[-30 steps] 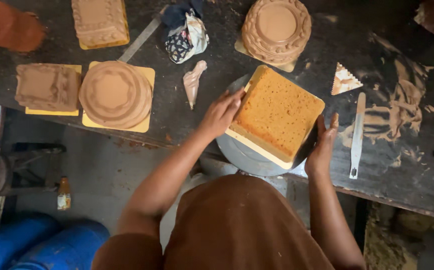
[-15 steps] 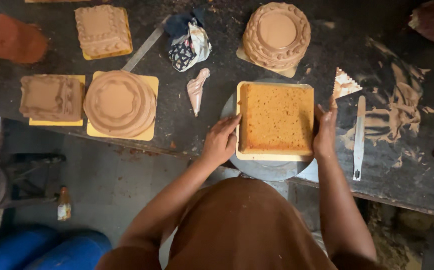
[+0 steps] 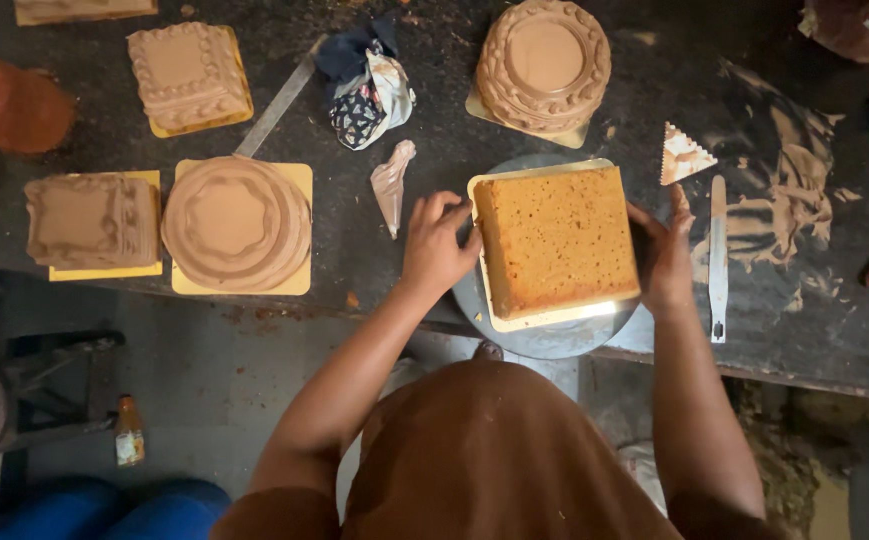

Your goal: The person frosts and decorates square and round cakes by applying chocolate frosting with a piping bag and spreading it with a palette knife on a turntable.

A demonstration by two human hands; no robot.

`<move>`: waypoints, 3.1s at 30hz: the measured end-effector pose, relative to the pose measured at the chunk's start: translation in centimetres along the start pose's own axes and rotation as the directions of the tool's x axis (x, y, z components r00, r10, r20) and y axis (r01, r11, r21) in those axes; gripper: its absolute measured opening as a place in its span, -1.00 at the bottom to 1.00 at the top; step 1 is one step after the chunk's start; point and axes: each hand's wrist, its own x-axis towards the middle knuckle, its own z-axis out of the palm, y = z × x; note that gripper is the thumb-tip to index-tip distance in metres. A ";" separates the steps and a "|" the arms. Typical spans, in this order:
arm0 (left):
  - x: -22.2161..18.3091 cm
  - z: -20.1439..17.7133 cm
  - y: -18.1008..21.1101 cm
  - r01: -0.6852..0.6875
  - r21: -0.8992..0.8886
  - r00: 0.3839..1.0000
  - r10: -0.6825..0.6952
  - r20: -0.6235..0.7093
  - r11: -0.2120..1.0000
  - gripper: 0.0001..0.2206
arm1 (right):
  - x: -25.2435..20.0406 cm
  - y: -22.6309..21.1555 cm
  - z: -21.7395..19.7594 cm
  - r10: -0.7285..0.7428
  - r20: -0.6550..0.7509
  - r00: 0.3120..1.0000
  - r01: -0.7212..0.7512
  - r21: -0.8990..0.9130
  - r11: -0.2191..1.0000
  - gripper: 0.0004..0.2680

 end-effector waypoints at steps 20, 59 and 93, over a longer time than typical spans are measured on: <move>-5.3 -5.1 2.2 -0.151 0.124 0.940 0.104 0.325 0.981 -0.28 | -0.9 3.3 -1.4 -0.126 -0.023 0.992 0.125 -0.027 0.992 -0.27; -2.7 8.5 3.0 0.318 -0.792 0.947 -0.220 0.236 0.520 -0.16 | -1.9 3.7 -0.5 -0.278 0.249 0.928 0.310 -0.102 0.945 -0.33; 14.6 0.1 -21.5 0.413 0.298 0.909 -0.371 -0.188 0.861 -0.61 | -25.6 7.4 -8.4 -0.266 -0.238 0.934 0.077 -0.594 0.801 -0.51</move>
